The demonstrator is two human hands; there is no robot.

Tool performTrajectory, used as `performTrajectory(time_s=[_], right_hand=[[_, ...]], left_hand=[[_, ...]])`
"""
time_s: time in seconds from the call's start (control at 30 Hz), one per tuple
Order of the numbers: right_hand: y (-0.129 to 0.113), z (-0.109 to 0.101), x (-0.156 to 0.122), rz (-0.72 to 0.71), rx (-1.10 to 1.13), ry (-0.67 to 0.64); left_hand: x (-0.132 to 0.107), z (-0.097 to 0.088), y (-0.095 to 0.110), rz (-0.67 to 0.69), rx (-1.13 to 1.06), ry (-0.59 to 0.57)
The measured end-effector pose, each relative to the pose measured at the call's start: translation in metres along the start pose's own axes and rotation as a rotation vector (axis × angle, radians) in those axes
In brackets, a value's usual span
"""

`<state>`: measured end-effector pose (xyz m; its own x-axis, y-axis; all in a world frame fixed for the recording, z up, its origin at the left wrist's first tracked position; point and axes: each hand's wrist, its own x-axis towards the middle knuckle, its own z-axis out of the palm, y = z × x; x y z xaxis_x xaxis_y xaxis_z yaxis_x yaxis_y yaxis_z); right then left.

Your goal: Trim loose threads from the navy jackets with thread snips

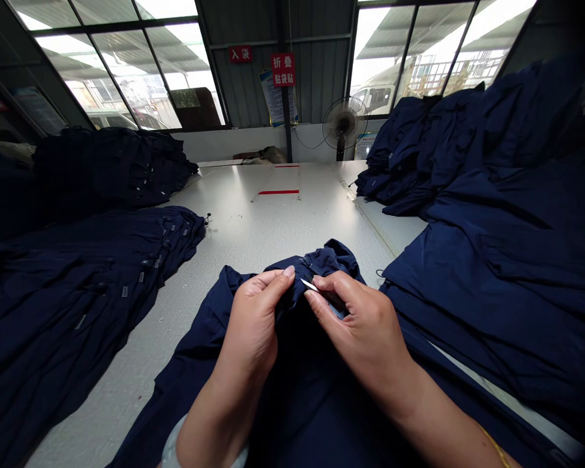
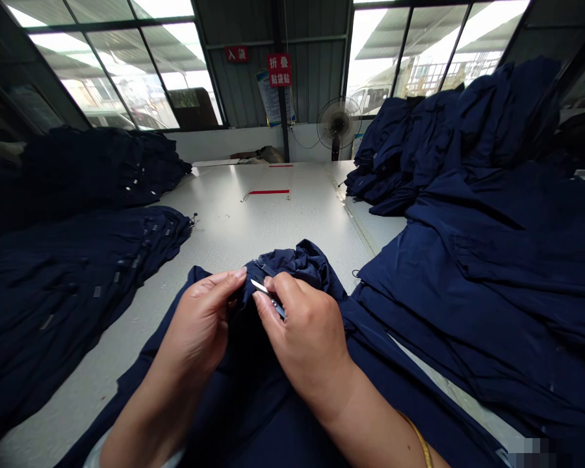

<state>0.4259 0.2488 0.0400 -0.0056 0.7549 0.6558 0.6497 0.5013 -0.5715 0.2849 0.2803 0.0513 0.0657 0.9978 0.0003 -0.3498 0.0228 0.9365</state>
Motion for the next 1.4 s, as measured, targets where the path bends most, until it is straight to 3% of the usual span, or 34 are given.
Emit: performTrajectory(time_s=[0.6, 0.9, 1.4], right_hand=[[0.0001, -0.0032, 0.0022, 0.042, -0.038, -0.020], [0.0016, -0.0043, 0.0037, 0.027, -0.047, -0.021], [0.0058, -0.0015, 0.0017, -0.087, -0.170, 0.004]], left_hand=[[-0.0004, 0.0043, -0.0032, 0.055, 0.033, -0.038], [0.0004, 0.0043, -0.0026, 0.007, -0.011, -0.003], [0.0016, 0.0041, -0.0059, 0.023, -0.040, 0.025]])
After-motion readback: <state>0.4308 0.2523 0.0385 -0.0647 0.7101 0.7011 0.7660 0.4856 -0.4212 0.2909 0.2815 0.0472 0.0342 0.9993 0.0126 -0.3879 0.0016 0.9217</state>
